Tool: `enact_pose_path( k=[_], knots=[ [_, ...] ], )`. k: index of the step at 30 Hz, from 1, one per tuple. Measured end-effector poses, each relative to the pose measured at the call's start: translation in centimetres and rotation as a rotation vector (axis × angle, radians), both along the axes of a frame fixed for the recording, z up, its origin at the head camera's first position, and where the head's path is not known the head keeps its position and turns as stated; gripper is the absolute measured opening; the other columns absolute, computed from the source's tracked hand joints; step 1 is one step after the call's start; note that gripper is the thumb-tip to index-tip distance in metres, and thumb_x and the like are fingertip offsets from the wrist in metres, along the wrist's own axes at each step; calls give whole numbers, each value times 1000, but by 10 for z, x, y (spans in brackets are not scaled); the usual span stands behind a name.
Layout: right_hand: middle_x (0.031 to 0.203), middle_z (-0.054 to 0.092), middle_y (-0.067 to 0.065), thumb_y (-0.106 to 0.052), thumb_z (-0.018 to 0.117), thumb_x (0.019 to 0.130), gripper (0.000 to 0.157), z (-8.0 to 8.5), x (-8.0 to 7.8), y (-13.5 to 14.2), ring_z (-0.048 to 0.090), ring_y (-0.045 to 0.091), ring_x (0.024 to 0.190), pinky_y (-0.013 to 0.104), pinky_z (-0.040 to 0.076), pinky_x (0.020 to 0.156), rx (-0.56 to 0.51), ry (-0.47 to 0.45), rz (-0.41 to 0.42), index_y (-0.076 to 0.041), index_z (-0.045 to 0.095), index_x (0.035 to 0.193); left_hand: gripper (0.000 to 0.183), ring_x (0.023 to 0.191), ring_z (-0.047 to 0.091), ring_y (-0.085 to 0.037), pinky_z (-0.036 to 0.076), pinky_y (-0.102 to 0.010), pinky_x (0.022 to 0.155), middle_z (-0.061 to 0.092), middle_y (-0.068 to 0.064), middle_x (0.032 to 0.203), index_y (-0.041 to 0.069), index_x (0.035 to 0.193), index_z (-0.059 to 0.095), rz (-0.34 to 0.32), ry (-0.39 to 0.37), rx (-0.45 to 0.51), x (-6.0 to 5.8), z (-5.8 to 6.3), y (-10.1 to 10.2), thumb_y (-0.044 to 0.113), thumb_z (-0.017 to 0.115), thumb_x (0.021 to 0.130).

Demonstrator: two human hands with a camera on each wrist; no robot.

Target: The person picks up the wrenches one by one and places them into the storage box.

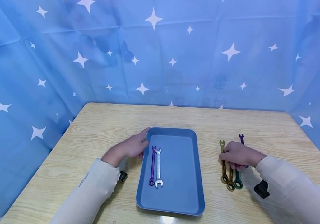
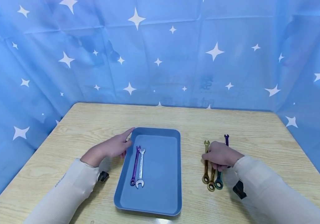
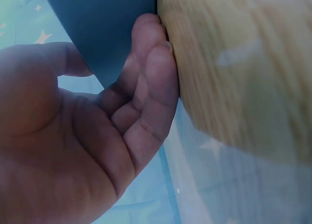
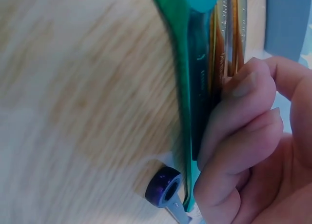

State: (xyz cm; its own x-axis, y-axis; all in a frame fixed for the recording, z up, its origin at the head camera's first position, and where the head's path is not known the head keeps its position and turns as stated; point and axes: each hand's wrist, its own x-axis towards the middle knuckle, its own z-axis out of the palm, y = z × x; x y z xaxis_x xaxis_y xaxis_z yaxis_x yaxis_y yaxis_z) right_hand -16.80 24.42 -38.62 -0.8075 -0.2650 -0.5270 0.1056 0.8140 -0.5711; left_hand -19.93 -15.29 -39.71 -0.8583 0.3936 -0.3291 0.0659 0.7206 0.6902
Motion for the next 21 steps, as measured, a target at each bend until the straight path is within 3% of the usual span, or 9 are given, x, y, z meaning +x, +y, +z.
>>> enact_pose_path(
  k=[21],
  knots=[
    [49,46,-2,-23,54,99,42,-2,0,4,33,8,37,22,30,40,-56,-8,-8,-13,48,58,66,60,62,-24,49,-34,56,64,-11,69,22,163,3,2,-5,6,2,2,0,24,36,106]
  ],
)
